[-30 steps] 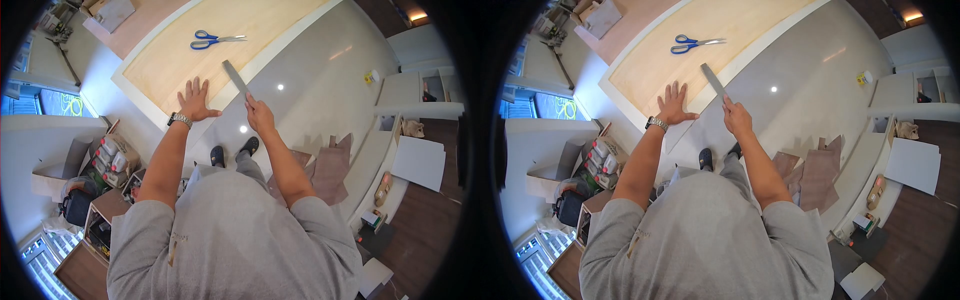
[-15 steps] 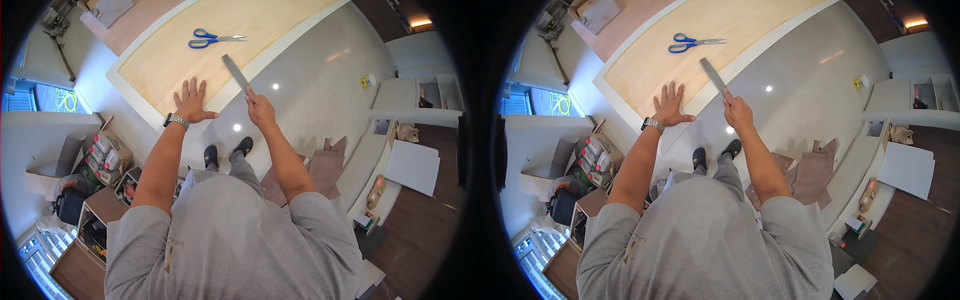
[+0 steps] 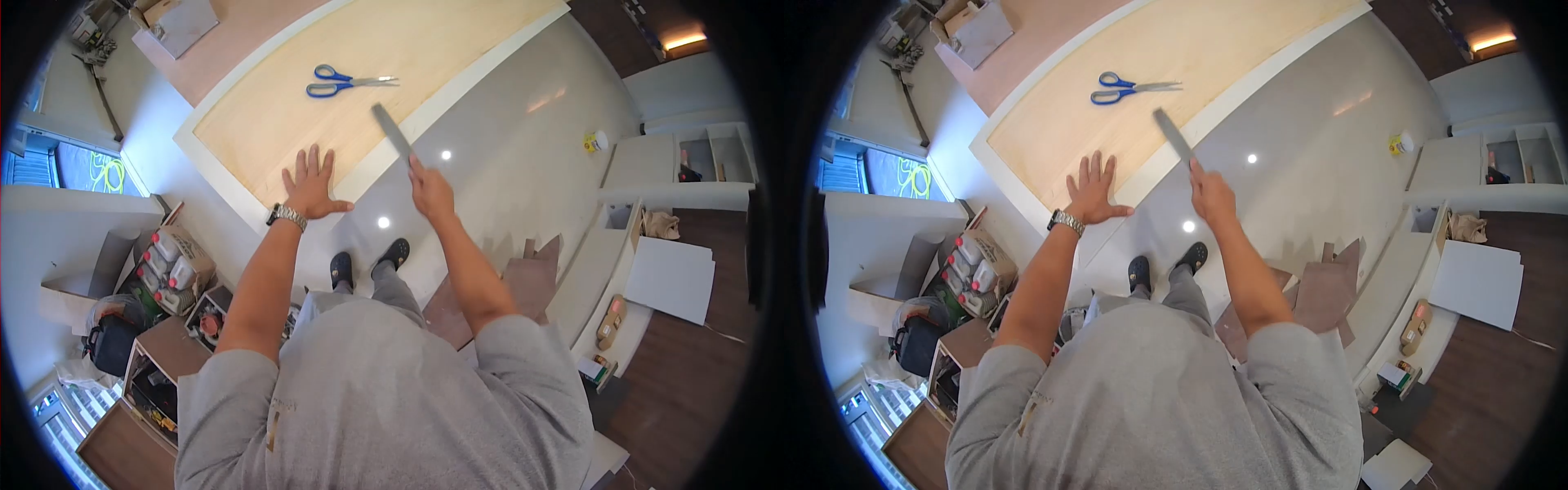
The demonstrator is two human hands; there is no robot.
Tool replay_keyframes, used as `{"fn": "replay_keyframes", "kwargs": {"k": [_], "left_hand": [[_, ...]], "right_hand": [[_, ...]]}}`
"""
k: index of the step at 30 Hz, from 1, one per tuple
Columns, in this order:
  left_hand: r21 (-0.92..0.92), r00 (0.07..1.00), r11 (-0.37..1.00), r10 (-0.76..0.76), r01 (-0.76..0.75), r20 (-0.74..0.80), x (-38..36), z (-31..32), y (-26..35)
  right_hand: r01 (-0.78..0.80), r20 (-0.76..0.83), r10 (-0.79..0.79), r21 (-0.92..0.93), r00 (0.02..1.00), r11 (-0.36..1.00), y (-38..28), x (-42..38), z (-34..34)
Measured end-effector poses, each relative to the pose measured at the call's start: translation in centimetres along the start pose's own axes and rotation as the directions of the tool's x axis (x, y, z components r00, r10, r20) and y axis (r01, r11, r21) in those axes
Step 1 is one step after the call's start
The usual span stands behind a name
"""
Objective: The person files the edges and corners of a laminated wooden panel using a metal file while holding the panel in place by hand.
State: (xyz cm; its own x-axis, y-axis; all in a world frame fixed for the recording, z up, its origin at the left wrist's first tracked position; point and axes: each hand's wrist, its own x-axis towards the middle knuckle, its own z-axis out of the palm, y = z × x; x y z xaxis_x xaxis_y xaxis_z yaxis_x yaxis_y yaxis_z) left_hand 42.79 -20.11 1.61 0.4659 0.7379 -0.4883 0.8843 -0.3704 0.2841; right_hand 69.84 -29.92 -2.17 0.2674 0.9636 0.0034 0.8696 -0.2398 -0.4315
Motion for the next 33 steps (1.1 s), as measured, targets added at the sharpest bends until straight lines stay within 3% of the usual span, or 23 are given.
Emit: {"fn": "replay_keyframes", "kwargs": {"k": [3, 6, 8, 11, 14, 16, 19, 21, 23, 26, 28, 31, 33], "left_hand": [[-0.001, 1.0, 1.0, -0.006, 0.006, 0.014, -0.2, -0.3, 0.2], [0.017, 1.0, 1.0, -0.018, 0.018, 0.021, -0.4, -0.5, 0.5], [0.014, 1.0, 1.0, -0.014, 0.014, 0.026, -0.4, -0.2, 0.4], [0.017, 1.0, 1.0, -0.008, 0.008, 0.016, -0.3, 0.1, 0.1], [0.016, 1.0, 1.0, -0.005, 0.005, 0.008, -0.2, -0.6, 0.3], [-0.005, 1.0, 1.0, -0.016, 0.016, 0.006, -0.3, -0.4, 0.3], [-0.007, 1.0, 1.0, -0.022, 0.022, 0.007, -0.5, -0.5, 0.2], [0.008, 1.0, 1.0, -0.021, 0.021, 0.009, -0.5, -0.6, 0.5], [0.003, 1.0, 1.0, -0.013, 0.013, -0.003, -0.6, -0.1, 0.4], [0.008, 1.0, 1.0, -0.007, 0.007, 0.003, -0.3, -0.1, 0.1], [-0.005, 1.0, 1.0, -0.006, 0.006, 0.01, 0.1, -0.3, 0.1], [-0.026, 1.0, 0.999, -0.017, 0.017, 0.007, -0.5, -0.1, 0.1], [-0.008, 1.0, 1.0, -0.012, 0.012, -0.011, -0.5, -0.4, 0.3]], "right_hand": [[-0.053, 0.053, 0.05, 0.05, 0.997, 0.997, 0.4, -7.9, -0.3], [-0.071, 0.059, 0.067, 0.068, 0.996, 0.995, 0.7, -7.8, 0.3], [0.017, -0.021, -0.016, 0.024, 1.0, 1.0, 1.4, -2.4, 1.8], [-0.043, 0.022, 0.041, 0.069, 0.999, 0.997, -0.6, 1.9, -0.4], [-0.025, 0.009, 0.025, 0.019, 1.0, 1.0, 0.3, -2.1, -0.1], [-0.027, -0.008, 0.028, 0.099, 1.0, 0.995, 1.1, -7.5, 0.0], [-0.066, 0.038, 0.063, 0.074, 0.997, 0.995, 1.4, -7.8, 0.1], [0.017, -0.002, -0.017, -0.01, 1.0, 1.0, 1.3, -2.4, 1.0], [0.013, 0.007, -0.013, 0.017, 1.0, 1.0, -0.1, 2.2, 0.1], [0.033, -0.003, -0.033, -0.012, 0.999, 0.999, 0.0, 1.3, -0.3], [0.055, -0.024, -0.055, -0.007, 0.998, 0.998, 1.3, -4.0, 0.3], [-0.015, 0.018, 0.012, 0.135, 1.0, 0.991, 1.3, -9.5, -0.1], [0.017, 0.019, -0.018, 0.068, 1.0, 0.998, 1.5, -6.1, 0.9]]}}
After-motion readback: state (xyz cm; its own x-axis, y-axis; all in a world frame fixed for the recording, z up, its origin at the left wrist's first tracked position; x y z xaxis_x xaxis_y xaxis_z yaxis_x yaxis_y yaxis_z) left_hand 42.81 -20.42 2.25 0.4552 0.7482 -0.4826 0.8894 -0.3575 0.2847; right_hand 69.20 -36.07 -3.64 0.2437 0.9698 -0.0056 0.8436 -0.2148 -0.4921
